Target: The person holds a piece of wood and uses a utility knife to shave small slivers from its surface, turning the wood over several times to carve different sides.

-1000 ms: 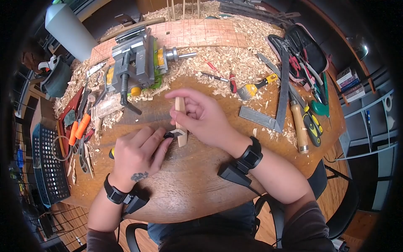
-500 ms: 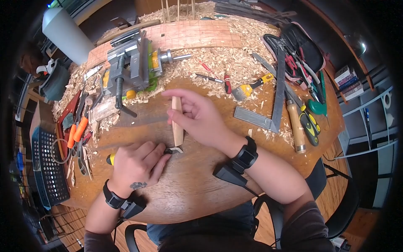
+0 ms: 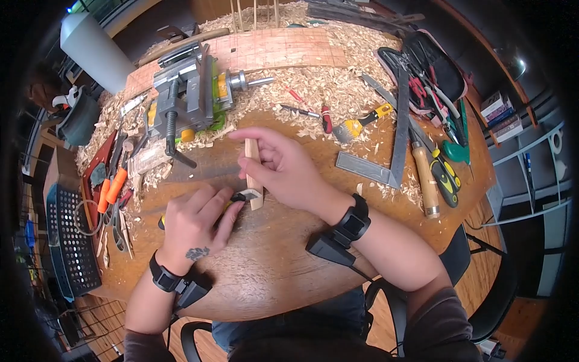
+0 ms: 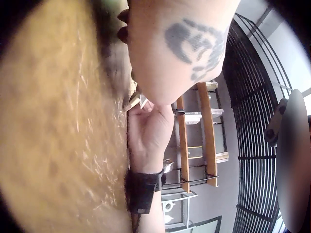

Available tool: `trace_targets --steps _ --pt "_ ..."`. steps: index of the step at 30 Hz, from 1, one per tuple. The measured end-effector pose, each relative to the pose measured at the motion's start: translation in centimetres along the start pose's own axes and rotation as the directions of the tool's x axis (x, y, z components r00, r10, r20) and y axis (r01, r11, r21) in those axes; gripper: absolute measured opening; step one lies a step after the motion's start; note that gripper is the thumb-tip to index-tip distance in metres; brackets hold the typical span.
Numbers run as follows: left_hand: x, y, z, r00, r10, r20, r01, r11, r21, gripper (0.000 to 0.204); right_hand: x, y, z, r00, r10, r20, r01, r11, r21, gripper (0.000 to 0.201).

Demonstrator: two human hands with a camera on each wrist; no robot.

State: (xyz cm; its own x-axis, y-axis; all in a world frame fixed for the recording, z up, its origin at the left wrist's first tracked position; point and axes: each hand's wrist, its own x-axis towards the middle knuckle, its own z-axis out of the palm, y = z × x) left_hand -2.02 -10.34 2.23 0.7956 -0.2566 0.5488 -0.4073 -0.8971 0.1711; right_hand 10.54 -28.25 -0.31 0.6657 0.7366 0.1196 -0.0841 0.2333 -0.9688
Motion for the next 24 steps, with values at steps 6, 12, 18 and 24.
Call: trace_targets --steps 6,12,18,24 --pt "-0.6 0.2 -0.2 0.996 0.044 0.079 -0.042 0.998 -0.036 0.017 0.0 -0.2 0.0 1.0 -0.013 -0.016 0.013 1.0 0.0 0.041" --pt "-0.2 -0.1 -0.5 0.998 -0.064 0.003 0.064 0.997 -0.047 0.018 -0.2 -1.3 0.1 0.999 0.038 -0.003 -0.038 0.999 -0.02 0.042" --pt "0.2 -0.1 -0.3 0.997 -0.06 -0.037 0.059 0.998 -0.038 0.018 0.0 -0.7 -0.1 0.999 0.004 0.047 -0.003 1.0 -0.02 0.044" --pt "0.2 0.0 -0.2 0.998 -0.056 -0.003 0.056 0.998 -0.031 0.02 0.1 -0.7 -0.1 0.998 -0.014 0.058 0.016 0.999 -0.032 0.044"
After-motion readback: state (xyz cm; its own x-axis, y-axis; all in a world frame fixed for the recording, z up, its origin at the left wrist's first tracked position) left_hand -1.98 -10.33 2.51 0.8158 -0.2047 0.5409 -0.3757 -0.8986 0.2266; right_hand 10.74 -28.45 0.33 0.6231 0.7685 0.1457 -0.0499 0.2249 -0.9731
